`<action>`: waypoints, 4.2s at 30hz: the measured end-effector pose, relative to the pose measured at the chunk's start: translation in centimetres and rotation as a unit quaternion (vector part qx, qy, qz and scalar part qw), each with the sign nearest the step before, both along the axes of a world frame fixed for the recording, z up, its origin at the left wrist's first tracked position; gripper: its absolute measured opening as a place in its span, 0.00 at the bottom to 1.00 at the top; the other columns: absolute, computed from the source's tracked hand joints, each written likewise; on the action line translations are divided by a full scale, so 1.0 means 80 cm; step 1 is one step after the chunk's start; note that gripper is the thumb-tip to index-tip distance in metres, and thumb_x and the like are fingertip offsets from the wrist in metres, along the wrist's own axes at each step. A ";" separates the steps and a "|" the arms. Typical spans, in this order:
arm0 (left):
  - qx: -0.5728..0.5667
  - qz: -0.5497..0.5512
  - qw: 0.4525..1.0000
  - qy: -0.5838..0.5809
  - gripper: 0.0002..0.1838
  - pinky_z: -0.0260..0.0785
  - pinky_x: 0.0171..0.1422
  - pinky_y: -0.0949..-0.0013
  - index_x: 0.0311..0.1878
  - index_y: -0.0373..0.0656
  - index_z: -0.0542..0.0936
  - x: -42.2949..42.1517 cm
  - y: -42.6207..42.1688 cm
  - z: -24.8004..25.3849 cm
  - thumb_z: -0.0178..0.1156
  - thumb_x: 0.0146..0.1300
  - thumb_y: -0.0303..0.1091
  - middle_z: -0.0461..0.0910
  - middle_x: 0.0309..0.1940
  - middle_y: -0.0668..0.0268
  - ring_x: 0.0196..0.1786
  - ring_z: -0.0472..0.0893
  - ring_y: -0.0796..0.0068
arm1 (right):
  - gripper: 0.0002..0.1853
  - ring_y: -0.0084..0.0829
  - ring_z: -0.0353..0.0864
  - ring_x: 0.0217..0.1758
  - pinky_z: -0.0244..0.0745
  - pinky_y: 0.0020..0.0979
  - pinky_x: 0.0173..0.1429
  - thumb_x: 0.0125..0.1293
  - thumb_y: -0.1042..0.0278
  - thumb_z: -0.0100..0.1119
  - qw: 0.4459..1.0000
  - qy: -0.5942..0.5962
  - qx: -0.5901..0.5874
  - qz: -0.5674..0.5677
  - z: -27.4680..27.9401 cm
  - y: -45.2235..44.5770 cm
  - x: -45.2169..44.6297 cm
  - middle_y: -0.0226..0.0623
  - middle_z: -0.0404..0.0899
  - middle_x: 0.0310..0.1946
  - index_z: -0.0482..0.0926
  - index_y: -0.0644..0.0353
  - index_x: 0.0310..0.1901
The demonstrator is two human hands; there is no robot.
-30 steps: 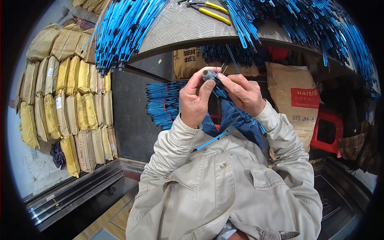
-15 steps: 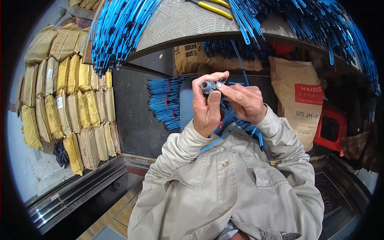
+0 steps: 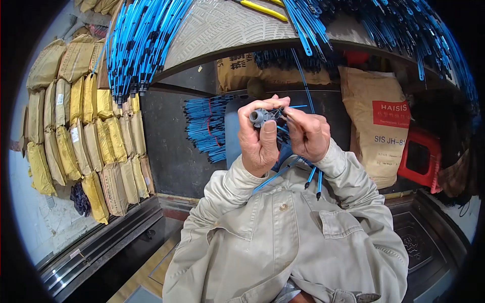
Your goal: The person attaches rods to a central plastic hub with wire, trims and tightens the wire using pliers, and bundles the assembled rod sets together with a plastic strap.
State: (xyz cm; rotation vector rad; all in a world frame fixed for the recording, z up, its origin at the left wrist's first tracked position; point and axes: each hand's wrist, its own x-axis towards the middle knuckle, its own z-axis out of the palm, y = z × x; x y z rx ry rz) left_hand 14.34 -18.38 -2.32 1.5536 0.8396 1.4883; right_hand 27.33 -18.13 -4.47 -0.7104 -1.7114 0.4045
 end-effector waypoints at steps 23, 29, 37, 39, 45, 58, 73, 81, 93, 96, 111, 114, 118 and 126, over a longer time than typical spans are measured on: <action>-0.033 0.033 0.999 -0.011 0.12 0.66 0.60 0.61 0.48 0.35 0.64 0.006 -0.005 0.004 0.47 0.66 0.31 0.78 0.41 0.54 0.48 0.79 0.64 | 0.08 0.29 0.82 0.31 0.75 0.25 0.35 0.61 0.81 0.55 0.997 0.024 -0.059 0.038 0.004 -0.004 0.007 0.43 0.79 0.33 0.72 0.66 0.42; -0.026 0.030 0.999 -0.001 0.12 0.67 0.59 0.63 0.49 0.34 0.64 0.008 -0.009 0.011 0.47 0.66 0.30 0.78 0.41 0.54 0.49 0.78 0.66 | 0.08 0.27 0.81 0.31 0.75 0.24 0.36 0.61 0.82 0.54 0.995 0.047 -0.085 -0.030 0.005 -0.010 0.000 0.42 0.79 0.33 0.72 0.66 0.43; -0.062 0.022 0.998 0.007 0.11 0.64 0.61 0.60 0.49 0.36 0.63 0.011 -0.013 0.016 0.43 0.65 0.28 0.74 0.44 0.54 0.51 0.76 0.62 | 0.09 0.25 0.80 0.32 0.74 0.22 0.36 0.61 0.82 0.54 0.988 0.091 -0.110 -0.052 0.002 -0.012 -0.003 0.40 0.79 0.33 0.71 0.66 0.43; -0.069 0.024 0.997 0.001 0.11 0.64 0.61 0.60 0.49 0.36 0.63 0.012 -0.013 0.016 0.43 0.64 0.27 0.74 0.44 0.54 0.51 0.77 0.62 | 0.09 0.25 0.80 0.32 0.74 0.22 0.36 0.61 0.82 0.54 0.989 0.086 -0.101 -0.058 0.005 -0.012 -0.002 0.40 0.79 0.33 0.71 0.66 0.43; -0.083 0.051 0.995 -0.029 0.12 0.68 0.56 0.66 0.48 0.36 0.65 0.015 -0.011 0.016 0.48 0.62 0.27 0.78 0.40 0.55 0.46 0.78 0.69 | 0.08 0.26 0.80 0.31 0.74 0.23 0.36 0.61 0.81 0.55 0.994 0.063 -0.084 -0.042 0.005 -0.008 0.001 0.40 0.79 0.33 0.73 0.66 0.42; -0.036 0.027 0.998 -0.036 0.19 0.66 0.58 0.63 0.49 0.35 0.63 0.005 -0.007 0.003 0.46 0.69 0.44 0.77 0.43 0.52 0.49 0.77 0.64 | 0.17 0.37 0.82 0.32 0.76 0.27 0.36 0.54 0.87 0.56 0.996 -0.023 -0.070 0.058 0.004 -0.005 0.018 0.44 0.80 0.38 0.75 0.66 0.47; -0.025 0.006 1.000 0.018 0.25 0.61 0.63 0.56 0.50 0.35 0.61 0.003 -0.008 0.004 0.42 0.68 0.52 0.76 0.44 0.50 0.51 0.76 0.62 | 0.20 0.37 0.83 0.37 0.78 0.28 0.39 0.53 0.85 0.56 0.977 -0.010 -0.128 0.172 0.003 0.019 0.035 0.40 0.82 0.37 0.77 0.60 0.50; -0.015 0.039 0.999 0.025 0.12 0.58 0.66 0.52 0.45 0.38 0.62 0.020 -0.013 0.012 0.49 0.67 0.35 0.77 0.41 0.53 0.50 0.78 0.61 | 0.20 0.36 0.82 0.32 0.76 0.29 0.36 0.52 0.85 0.57 0.981 -0.015 -0.111 0.158 -0.001 0.007 0.037 0.40 0.80 0.32 0.78 0.60 0.48; -0.008 0.016 0.999 0.035 0.13 0.56 0.67 0.51 0.43 0.40 0.62 0.015 -0.013 0.010 0.54 0.60 0.21 0.78 0.39 0.55 0.49 0.78 0.60 | 0.06 0.20 0.74 0.29 0.68 0.22 0.30 0.56 0.79 0.62 0.905 0.076 -0.360 0.213 0.015 -0.004 0.055 0.32 0.77 0.26 0.79 0.65 0.36; -0.015 0.012 1.000 0.024 0.13 0.58 0.66 0.51 0.43 0.40 0.61 0.019 -0.016 0.010 0.54 0.59 0.20 0.78 0.39 0.56 0.49 0.79 0.60 | 0.04 0.14 0.73 0.29 0.67 0.20 0.29 0.56 0.77 0.62 0.867 0.147 -0.411 0.240 0.013 0.000 0.055 0.27 0.76 0.24 0.79 0.65 0.33; -0.071 0.056 0.994 -0.058 0.12 0.66 0.60 0.58 0.43 0.37 0.63 -0.139 -0.020 0.032 0.53 0.59 0.18 0.77 0.39 0.55 0.49 0.78 0.58 | 0.20 0.29 0.79 0.40 0.72 0.32 0.45 0.67 0.55 0.50 0.923 -0.128 -0.334 0.141 -0.087 0.120 -0.025 0.42 0.80 0.37 0.75 0.66 0.45; -0.037 0.033 0.998 0.031 0.12 0.66 0.61 0.59 0.43 0.38 0.63 -0.164 -0.035 0.068 0.53 0.60 0.18 0.77 0.39 0.54 0.51 0.78 0.59 | 0.19 0.26 0.78 0.42 0.71 0.31 0.47 0.68 0.55 0.50 0.847 0.024 -0.453 0.278 -0.067 0.104 -0.108 0.40 0.79 0.41 0.75 0.63 0.49; -0.067 -0.022 0.996 0.046 0.12 0.63 0.62 0.59 0.44 0.38 0.64 -0.182 -0.059 0.083 0.53 0.59 0.18 0.77 0.39 0.54 0.53 0.77 0.60 | 0.15 0.24 0.75 0.44 0.70 0.28 0.49 0.66 0.60 0.53 0.780 0.117 -0.444 0.426 -0.005 0.055 -0.144 0.34 0.78 0.41 0.77 0.63 0.45; -0.031 -0.072 0.992 0.099 0.12 0.63 0.61 0.61 0.42 0.40 0.66 -0.181 -0.064 0.080 0.56 0.56 0.17 0.77 0.41 0.58 0.56 0.74 0.62 | 0.07 0.25 0.76 0.36 0.70 0.25 0.41 0.58 0.75 0.61 0.909 0.044 -0.266 0.317 0.014 -0.004 -0.118 0.34 0.77 0.34 0.78 0.64 0.38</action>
